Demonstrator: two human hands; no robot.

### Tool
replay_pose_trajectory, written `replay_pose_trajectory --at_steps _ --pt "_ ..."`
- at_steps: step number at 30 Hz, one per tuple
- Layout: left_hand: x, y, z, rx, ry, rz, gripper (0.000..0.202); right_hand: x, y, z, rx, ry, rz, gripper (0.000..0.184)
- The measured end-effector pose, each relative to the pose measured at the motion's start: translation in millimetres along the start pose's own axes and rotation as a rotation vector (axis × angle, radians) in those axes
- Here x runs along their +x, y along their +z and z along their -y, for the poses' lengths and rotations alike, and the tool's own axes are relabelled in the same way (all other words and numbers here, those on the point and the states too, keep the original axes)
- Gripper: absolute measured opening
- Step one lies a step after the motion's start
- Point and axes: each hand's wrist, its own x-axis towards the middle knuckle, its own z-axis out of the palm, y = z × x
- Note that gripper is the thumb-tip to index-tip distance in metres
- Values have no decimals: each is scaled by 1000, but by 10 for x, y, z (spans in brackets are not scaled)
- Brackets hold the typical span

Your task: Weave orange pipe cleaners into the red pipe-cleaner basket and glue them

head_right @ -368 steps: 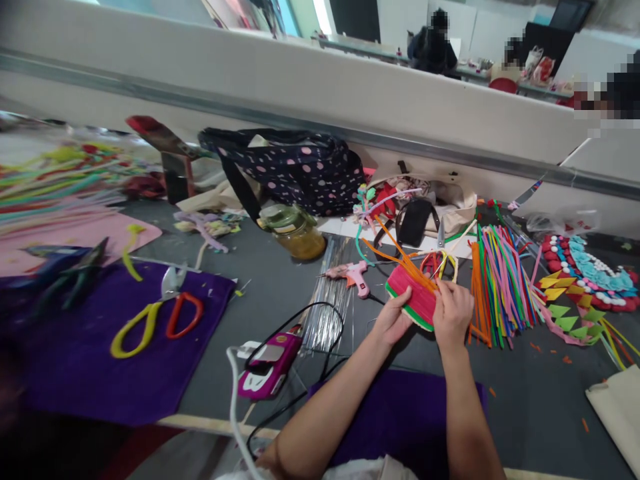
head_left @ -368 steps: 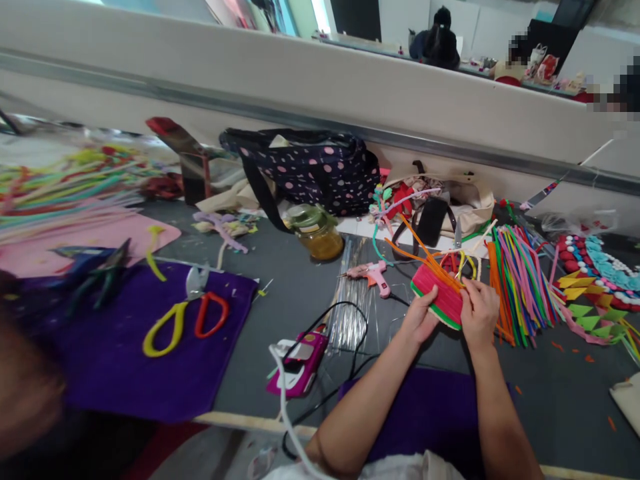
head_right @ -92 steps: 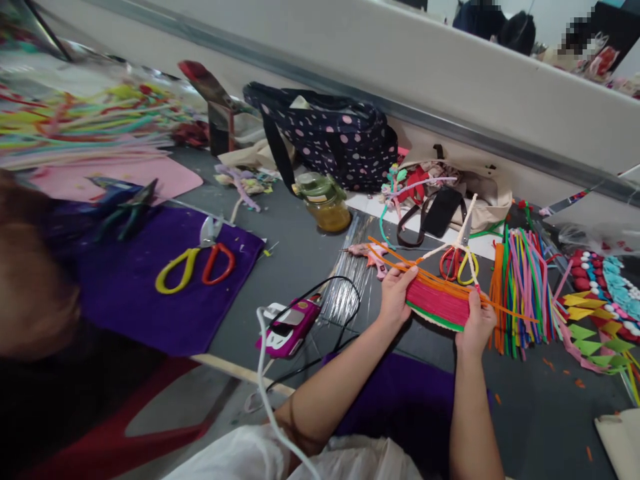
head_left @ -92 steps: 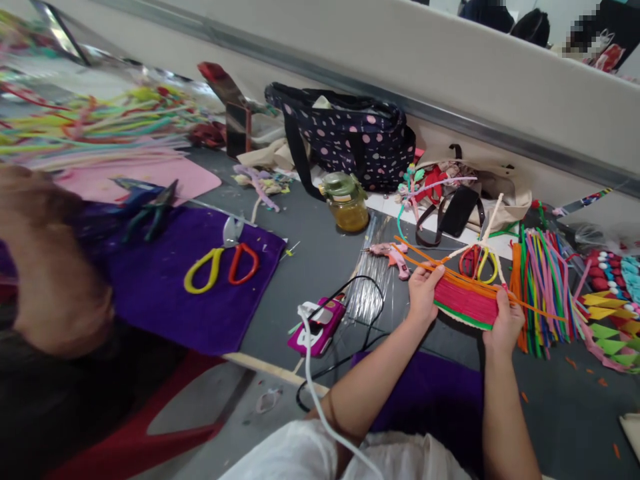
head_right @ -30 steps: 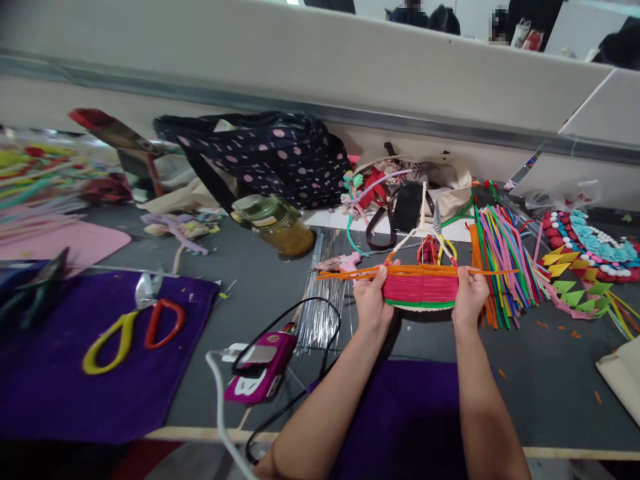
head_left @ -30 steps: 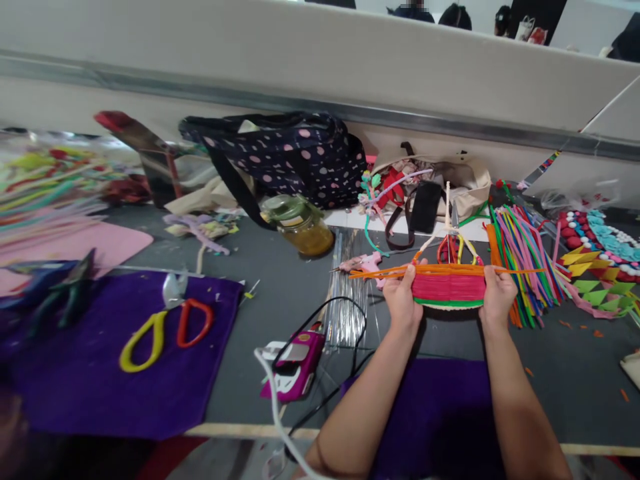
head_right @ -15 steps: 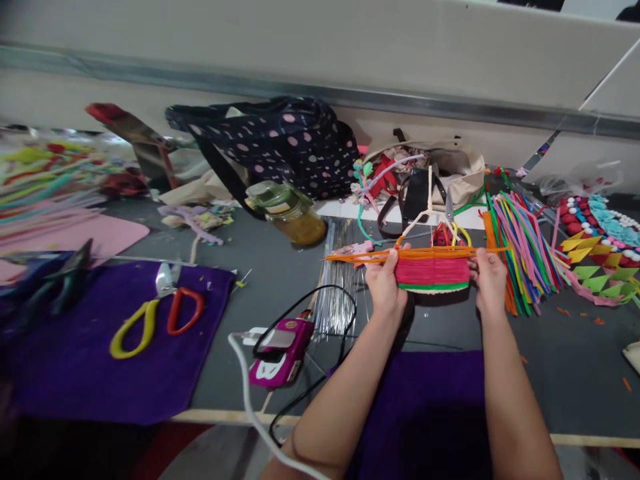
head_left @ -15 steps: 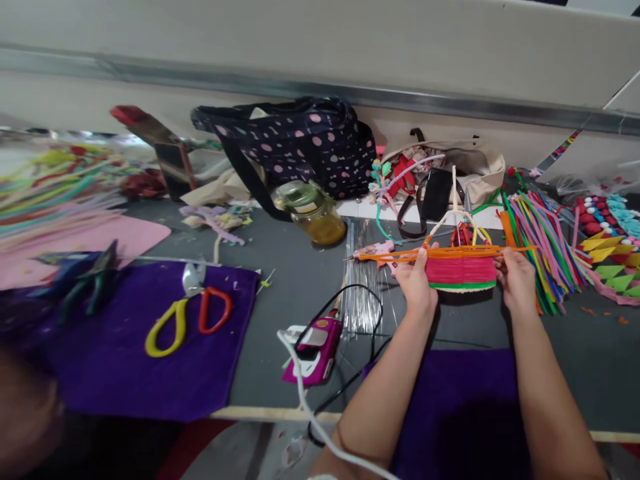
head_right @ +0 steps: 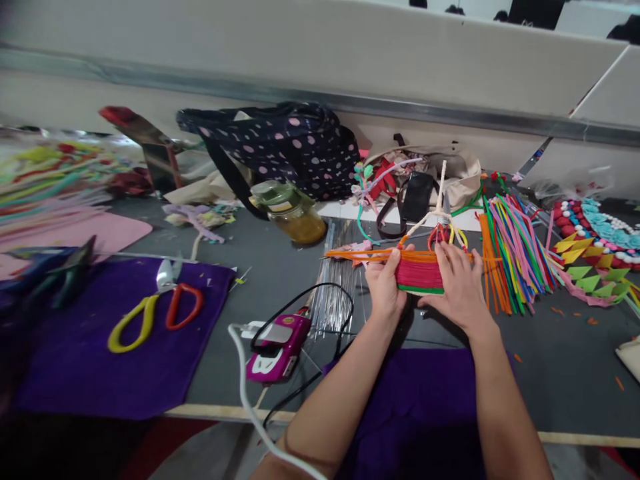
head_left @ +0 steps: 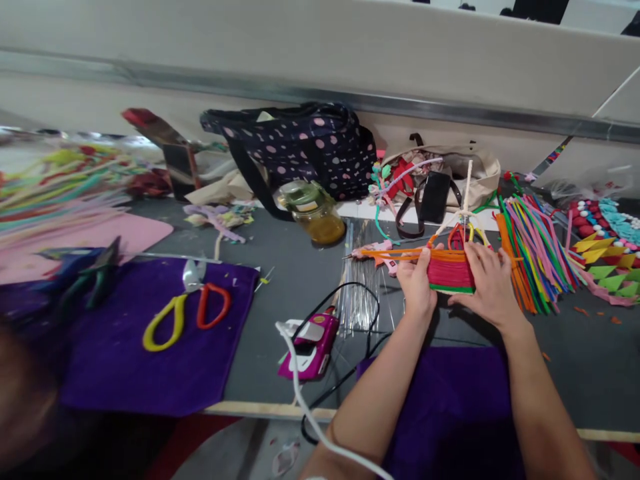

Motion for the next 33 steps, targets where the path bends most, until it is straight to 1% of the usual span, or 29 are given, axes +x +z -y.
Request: replay_pose_trajectory --at_steps 2,8,14,19,23,26,28,29,30,31,32,33 --pt "1 -1 -7 7 -13 6 35 -27 9 -20 12 5 18 85" --pt "25 -23 -31 8 -45 -9 34 -35 -4 -3 56 6 3 72" --pt "15 -4 -61 46 -76 -17 36 -38 -11 11 72 17 2 68" --pt "7 -45 -37 222 -268 35 38 -40 -3 26 54 3 37 69" --pt "12 -78 -10 260 -278 18 35 -42 11 16 59 -7 55 72" --pt "10 -70 -9 259 -271 15 33 -36 9 8 82 -19 49 80" --pt "9 -56 -19 254 -246 3 33 -35 -11 2 124 -11 9 83" --pt "11 -50 -27 247 -234 -9 33 -38 -25 -5 162 8 -31 81" --pt "15 -45 -35 234 -223 -23 34 -44 -41 -15 213 50 -99 76" --pt "21 -42 -44 218 -213 -37 35 -53 -55 -30 272 124 -198 66" --pt "29 -42 -52 202 -205 -51 35 -62 -65 -51 338 238 -328 54" --pt "38 -43 -58 188 -196 -63 36 -72 -71 -77 411 386 -476 42"
